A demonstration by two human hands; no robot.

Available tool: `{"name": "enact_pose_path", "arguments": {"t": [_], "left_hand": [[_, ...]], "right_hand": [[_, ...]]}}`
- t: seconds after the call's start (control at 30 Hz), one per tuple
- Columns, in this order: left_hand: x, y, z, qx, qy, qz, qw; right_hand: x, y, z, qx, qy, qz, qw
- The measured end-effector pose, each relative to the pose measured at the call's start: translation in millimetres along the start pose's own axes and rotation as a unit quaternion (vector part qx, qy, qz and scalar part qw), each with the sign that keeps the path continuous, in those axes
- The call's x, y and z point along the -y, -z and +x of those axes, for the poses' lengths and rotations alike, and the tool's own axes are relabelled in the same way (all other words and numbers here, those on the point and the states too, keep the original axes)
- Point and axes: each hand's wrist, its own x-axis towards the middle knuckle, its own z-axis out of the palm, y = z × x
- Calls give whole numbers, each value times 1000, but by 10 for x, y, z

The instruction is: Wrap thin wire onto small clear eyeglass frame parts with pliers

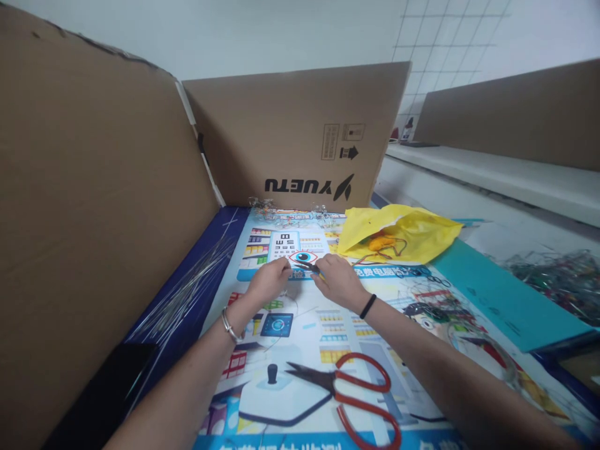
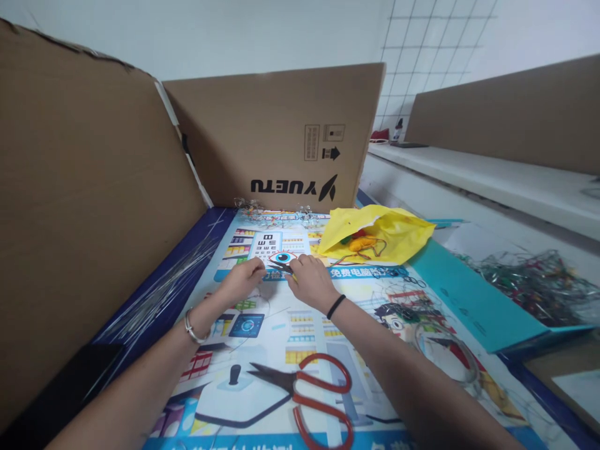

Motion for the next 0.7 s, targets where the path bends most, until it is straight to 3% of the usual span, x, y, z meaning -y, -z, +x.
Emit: {"name": "enact_pose_path", "arguments": {"t": [0.2, 0.37, 0.53, 0.7], "left_hand": [[36, -37, 1, 57, 55, -96, 992], [25, 28, 16, 80, 80, -171, 979], [28, 40, 30, 67, 55, -141, 986], [66, -14, 39, 15, 38, -119, 992]], "right_hand": [[83, -6, -37, 68, -39, 13, 997], [114, -37, -49, 62, -53, 14, 997], [153, -66, -62, 52, -65, 16, 996], [186, -71, -69, 54, -70, 19, 996]]}}
